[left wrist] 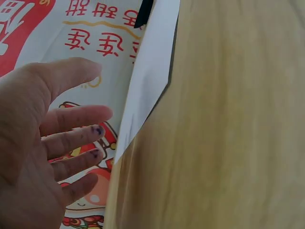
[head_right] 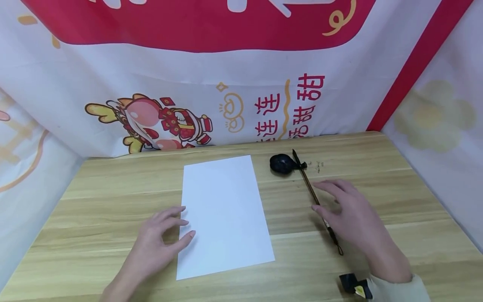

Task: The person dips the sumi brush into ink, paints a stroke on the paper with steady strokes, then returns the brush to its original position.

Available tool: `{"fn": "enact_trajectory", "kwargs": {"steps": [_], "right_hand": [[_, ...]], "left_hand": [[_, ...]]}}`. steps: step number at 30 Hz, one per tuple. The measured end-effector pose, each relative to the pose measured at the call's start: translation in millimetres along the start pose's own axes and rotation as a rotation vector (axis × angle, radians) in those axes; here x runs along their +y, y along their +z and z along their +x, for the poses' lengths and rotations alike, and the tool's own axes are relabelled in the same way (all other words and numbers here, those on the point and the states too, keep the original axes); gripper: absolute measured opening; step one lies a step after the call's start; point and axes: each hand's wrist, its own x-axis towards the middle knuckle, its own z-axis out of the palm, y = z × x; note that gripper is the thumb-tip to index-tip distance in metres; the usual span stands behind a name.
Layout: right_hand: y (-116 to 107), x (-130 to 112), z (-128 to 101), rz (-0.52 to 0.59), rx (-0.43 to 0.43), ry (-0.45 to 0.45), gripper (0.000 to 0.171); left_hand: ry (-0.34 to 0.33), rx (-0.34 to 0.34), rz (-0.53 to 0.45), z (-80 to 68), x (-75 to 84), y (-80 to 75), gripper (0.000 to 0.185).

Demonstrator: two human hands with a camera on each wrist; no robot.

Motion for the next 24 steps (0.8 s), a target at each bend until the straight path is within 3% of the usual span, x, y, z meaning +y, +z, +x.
{"fn": "enact_trajectory", "kwargs": {"steps": [4,12,20,24], "right_hand": [[8.2,10.8,0.0,0.099,-0.032,0.011,0.046],[17.7,22.8,-5.4,0.287,-0.112,0.150,0.043],[14.8,20.2,-4.8,0.310,-0.236,0.247,0.043],[15.4,16.0,-3.6,0.327,-0.255,0.229,0.047]], "left_hand": [[-0.013,-0.053,-0.057,0.7,-5.1,7.7,0.037],[-0.013,-0.111,-0.116,-2.1,-18.4,15.4,0.052],[0.000,-0.102,-0.105,-0.9,-21.3,17.3,0.053],[0.004,-0.096,-0.089,-1.4,-21.9,17.7,0.053]]}}
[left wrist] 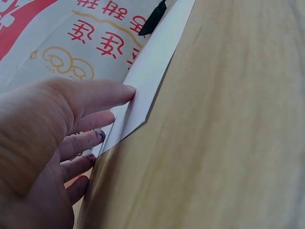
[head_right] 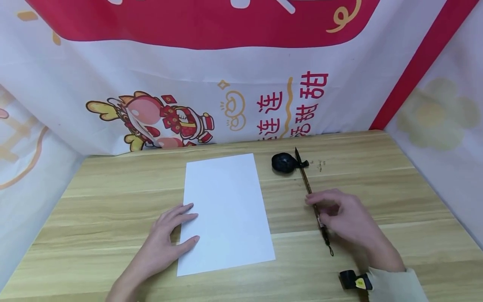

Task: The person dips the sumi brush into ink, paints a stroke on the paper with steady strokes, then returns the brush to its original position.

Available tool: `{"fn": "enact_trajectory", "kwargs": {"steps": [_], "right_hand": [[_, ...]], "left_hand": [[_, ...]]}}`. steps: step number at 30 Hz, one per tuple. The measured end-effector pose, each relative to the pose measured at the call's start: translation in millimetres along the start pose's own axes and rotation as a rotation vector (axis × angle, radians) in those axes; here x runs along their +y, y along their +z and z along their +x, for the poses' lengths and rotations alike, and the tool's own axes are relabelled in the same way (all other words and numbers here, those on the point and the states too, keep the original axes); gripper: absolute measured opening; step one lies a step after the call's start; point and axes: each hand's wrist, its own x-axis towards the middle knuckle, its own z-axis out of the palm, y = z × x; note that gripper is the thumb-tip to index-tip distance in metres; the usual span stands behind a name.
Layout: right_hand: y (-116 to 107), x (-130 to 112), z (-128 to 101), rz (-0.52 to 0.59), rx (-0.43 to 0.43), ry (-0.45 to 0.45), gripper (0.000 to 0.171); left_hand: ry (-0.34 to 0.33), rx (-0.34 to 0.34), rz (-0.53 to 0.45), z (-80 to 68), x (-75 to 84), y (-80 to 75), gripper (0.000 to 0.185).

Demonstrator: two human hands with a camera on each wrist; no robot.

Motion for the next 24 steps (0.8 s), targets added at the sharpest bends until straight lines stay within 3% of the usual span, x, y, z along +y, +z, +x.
{"fn": "enact_trajectory", "kwargs": {"steps": [5,18,24], "right_hand": [[3.3,-1.9,0.6,0.008,0.019,-0.059,0.047],[6.6,-2.2,2.9,-0.002,-0.016,-0.057,0.047],[13.1,-5.0,3.6,-0.013,-0.014,-0.067,0.050]], "left_hand": [[-0.005,0.001,0.008,0.4,0.4,1.3,0.053],[-0.042,-0.048,0.020,1.6,3.5,0.4,0.050],[-0.009,-0.037,-0.034,0.3,-0.9,-0.1,0.052]]}}
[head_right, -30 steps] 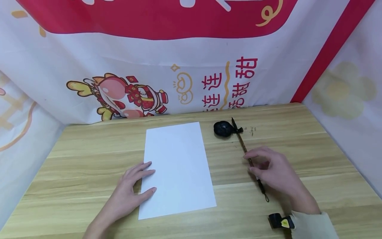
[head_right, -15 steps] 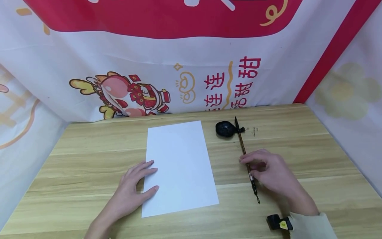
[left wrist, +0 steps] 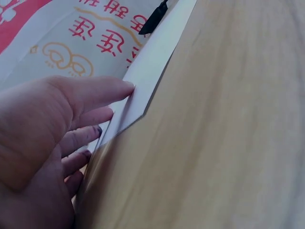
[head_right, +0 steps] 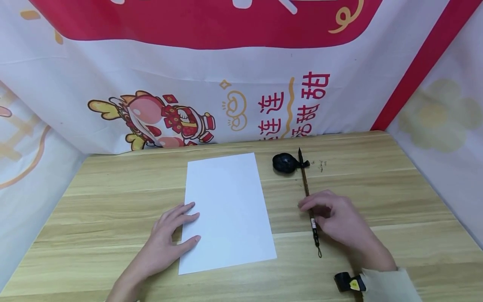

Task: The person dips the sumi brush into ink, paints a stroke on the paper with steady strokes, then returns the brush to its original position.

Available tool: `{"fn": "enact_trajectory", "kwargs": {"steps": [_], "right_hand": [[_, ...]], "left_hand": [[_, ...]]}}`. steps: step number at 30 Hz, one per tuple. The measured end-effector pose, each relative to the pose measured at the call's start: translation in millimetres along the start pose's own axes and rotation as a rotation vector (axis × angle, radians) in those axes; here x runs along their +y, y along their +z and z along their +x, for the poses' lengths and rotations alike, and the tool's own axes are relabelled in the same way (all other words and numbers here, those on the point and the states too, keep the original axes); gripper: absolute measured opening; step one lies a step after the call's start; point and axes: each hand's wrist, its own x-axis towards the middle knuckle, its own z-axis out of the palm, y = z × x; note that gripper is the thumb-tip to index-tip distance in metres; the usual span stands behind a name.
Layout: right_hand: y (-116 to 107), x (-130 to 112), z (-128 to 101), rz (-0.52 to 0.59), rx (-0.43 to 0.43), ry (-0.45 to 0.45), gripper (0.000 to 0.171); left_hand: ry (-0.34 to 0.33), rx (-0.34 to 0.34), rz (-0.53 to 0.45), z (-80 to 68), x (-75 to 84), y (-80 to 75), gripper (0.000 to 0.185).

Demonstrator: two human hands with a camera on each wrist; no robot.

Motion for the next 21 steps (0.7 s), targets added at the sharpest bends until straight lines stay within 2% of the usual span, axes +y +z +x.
{"fn": "enact_trajectory", "kwargs": {"steps": [5,21], "right_hand": [[7.8,-2.7,1.9,-0.016,0.026,-0.068,0.052],[13.7,-3.0,1.9,-0.038,0.066,-0.068,0.048]], "left_hand": [[0.028,-0.001,-0.040,-0.5,-4.7,-1.0,0.056],[-0.001,-0.048,-0.019,-1.0,-3.2,-1.3,0.061]]}}
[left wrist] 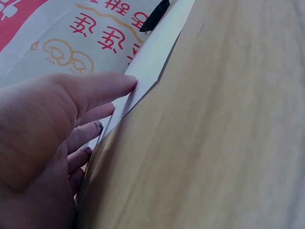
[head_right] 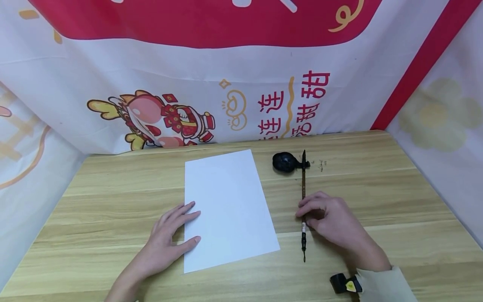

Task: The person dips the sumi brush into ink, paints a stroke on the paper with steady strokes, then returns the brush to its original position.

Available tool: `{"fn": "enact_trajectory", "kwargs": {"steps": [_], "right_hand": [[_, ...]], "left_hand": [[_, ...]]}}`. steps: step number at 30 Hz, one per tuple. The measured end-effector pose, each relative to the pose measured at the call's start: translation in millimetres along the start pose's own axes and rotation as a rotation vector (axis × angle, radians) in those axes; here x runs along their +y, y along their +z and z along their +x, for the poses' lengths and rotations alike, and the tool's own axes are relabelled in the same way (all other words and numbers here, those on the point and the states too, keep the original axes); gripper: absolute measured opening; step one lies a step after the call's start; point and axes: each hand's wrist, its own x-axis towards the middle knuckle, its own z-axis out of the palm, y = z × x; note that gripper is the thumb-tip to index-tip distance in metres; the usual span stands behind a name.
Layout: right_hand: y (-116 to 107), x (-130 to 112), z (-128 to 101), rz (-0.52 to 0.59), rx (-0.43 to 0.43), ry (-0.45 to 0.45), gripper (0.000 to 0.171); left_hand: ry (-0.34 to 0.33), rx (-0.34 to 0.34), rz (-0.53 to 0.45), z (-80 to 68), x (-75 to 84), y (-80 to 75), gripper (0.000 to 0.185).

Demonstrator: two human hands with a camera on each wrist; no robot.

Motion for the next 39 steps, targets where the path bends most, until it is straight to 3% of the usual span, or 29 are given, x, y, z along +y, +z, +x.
{"fn": "enact_trajectory", "kwargs": {"steps": [7,16,26,33,39], "right_hand": [[0.7,-0.9,0.1,0.028,-0.009,-0.053,0.049],[1.2,-7.5,3.1,0.014,-0.093,0.022,0.056],[2.7,-6.2,3.8,0.057,-0.075,-0.006,0.050],[-2.0,-3.1,1.8,0.208,-0.045,0.002,0.039],[-12.8,-1.2,0.3,0.409,-0.003,-0.092,0.035]], "left_hand": [[-0.002,-0.009,-0.003,-0.1,0.6,0.0,0.061],[0.003,-0.009,0.007,-0.1,2.3,-1.0,0.060],[0.001,-0.011,-0.002,-1.2,3.1,-1.4,0.059],[-0.005,-0.010,-0.009,-1.2,3.3,-1.0,0.058],[-0.011,-0.015,-0.004,-0.7,3.9,-1.6,0.058]]}}
